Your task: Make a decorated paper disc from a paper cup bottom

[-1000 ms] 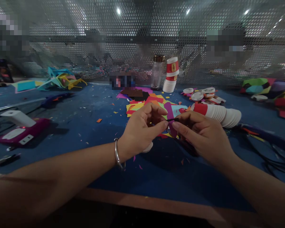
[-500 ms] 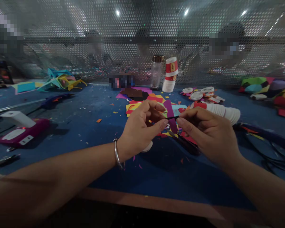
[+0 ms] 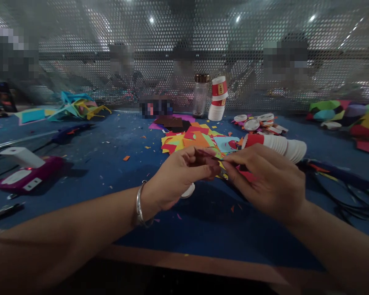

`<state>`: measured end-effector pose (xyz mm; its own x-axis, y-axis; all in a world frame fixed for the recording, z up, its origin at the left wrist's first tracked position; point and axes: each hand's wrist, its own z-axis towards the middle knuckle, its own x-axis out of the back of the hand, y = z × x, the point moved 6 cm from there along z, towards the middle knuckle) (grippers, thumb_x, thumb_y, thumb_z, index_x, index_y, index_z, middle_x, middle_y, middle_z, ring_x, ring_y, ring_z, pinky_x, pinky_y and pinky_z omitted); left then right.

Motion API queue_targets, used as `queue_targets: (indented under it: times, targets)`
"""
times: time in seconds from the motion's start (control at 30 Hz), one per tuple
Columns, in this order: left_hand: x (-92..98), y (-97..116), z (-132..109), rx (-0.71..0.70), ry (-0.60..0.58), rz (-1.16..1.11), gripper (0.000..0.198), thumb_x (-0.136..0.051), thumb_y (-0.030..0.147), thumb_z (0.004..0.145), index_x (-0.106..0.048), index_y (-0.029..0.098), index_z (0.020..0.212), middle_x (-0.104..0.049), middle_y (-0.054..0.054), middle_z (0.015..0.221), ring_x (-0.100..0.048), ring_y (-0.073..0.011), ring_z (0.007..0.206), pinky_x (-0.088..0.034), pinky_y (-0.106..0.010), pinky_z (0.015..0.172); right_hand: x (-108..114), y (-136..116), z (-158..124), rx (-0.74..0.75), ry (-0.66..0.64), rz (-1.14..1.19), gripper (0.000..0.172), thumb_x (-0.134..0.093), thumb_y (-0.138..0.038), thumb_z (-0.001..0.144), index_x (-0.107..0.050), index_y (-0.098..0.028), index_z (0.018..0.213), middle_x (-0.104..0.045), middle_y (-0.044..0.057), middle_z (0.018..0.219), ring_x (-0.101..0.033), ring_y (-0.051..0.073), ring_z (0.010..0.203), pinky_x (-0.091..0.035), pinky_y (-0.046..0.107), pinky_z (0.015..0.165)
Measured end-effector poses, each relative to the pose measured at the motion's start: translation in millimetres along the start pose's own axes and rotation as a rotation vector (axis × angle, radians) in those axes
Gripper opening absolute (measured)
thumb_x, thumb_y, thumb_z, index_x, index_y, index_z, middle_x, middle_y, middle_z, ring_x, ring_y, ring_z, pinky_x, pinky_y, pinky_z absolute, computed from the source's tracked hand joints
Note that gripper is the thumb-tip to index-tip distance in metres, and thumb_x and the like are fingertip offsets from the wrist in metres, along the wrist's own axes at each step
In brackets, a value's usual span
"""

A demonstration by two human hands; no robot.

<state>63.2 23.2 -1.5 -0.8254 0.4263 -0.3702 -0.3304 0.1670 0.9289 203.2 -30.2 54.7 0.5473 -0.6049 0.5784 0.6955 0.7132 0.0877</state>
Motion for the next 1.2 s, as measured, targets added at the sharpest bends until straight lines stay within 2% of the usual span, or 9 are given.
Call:
queue_targets:
  times: [0.2, 0.4, 0.5, 0.6, 0.73, 0.87, 1.1, 1.2]
  targets:
    - [1.3, 0, 0, 0.016, 0.038, -0.040, 0.028, -0.084, 0.016, 0.080, -0.069, 0.014, 0.104, -0.075, -0.002, 0.089, -0.069, -0.0100, 0.077, -0.052, -0.022, 0.074, -3, -4, 2, 0.078, -0.043, -0.005, 0.012, -0.065, -0.010, 0.095, -0.072, -0.019, 0.097, -0.076, 0.008, 0.084, -0.072, 0.022, 0.077, -0.058, 0.035, 0.072]
    - [3.5, 5, 1, -0.066, 0.079, -0.009, 0.029, -0.081, 0.011, 0.079, -0.070, 0.013, 0.105, -0.073, -0.001, 0.088, -0.067, -0.0086, 0.076, -0.053, -0.022, 0.073, -5, -4, 0, 0.057, -0.054, 0.035, 0.005, -0.068, -0.014, 0.095, -0.073, -0.015, 0.097, -0.077, 0.011, 0.087, -0.074, 0.023, 0.081, -0.059, 0.035, 0.075]
    - [6.3, 4, 4, -0.096, 0.096, 0.038, 0.027, -0.079, 0.008, 0.078, -0.069, 0.013, 0.103, -0.071, 0.000, 0.090, -0.065, -0.0082, 0.076, -0.054, -0.022, 0.072, -4, 0, 0, -0.037, -0.052, 0.119, 0.005, -0.070, -0.016, 0.094, -0.073, -0.015, 0.098, -0.077, 0.010, 0.089, -0.073, 0.022, 0.081, -0.058, 0.034, 0.075]
    - [8.4, 7, 8, -0.167, 0.078, 0.132, 0.029, -0.078, 0.007, 0.078, -0.069, 0.014, 0.104, -0.071, -0.001, 0.094, -0.065, -0.0091, 0.081, -0.055, -0.022, 0.071, -2, 7, 0, -0.137, -0.039, 0.174, 0.007, -0.070, -0.015, 0.093, -0.072, -0.018, 0.100, -0.075, 0.007, 0.087, -0.071, 0.019, 0.075, -0.056, 0.031, 0.067]
    - [8.9, 12, 8, -0.285, 0.039, 0.256, 0.030, -0.077, 0.011, 0.079, -0.070, 0.015, 0.108, -0.070, -0.002, 0.098, -0.065, -0.0105, 0.088, -0.055, -0.023, 0.079, 1, 19, -2, -0.261, -0.002, 0.153, 0.006, -0.066, -0.016, 0.095, -0.071, -0.020, 0.094, -0.072, 0.004, 0.082, -0.066, 0.017, 0.069, -0.052, 0.031, 0.063]
    - [10.0, 14, 7, -0.337, 0.020, 0.350, 0.031, -0.076, 0.013, 0.079, -0.070, 0.016, 0.109, -0.070, -0.003, 0.102, -0.064, -0.0129, 0.095, -0.054, -0.025, 0.083, -1, 32, -5, -0.396, 0.007, 0.188, 0.005, -0.066, -0.022, 0.096, -0.071, -0.020, 0.096, -0.071, 0.005, 0.087, -0.064, 0.017, 0.072, -0.051, 0.031, 0.064]
    - [9.8, 17, 7, -0.413, 0.025, 0.457, 0.034, -0.074, 0.013, 0.078, -0.067, 0.017, 0.111, -0.072, -0.006, 0.112, -0.065, -0.0149, 0.102, -0.054, -0.028, 0.088, -14, 39, -8, -0.549, -0.125, 0.356, 0.013, -0.067, -0.033, 0.096, -0.072, -0.021, 0.093, -0.073, 0.003, 0.087, -0.063, 0.016, 0.075, -0.050, 0.030, 0.068]
    - [7.9, 19, 6, -0.429, 0.026, 0.499, 0.035, -0.071, 0.010, 0.076, -0.066, 0.017, 0.110, -0.073, -0.006, 0.112, -0.066, -0.0142, 0.101, -0.054, -0.028, 0.090, -23, 38, -10, -0.637, -0.213, 0.503, 0.022, -0.069, -0.043, 0.094, -0.073, -0.021, 0.092, -0.073, 0.003, 0.083, -0.063, 0.016, 0.071, -0.047, 0.029, 0.062]
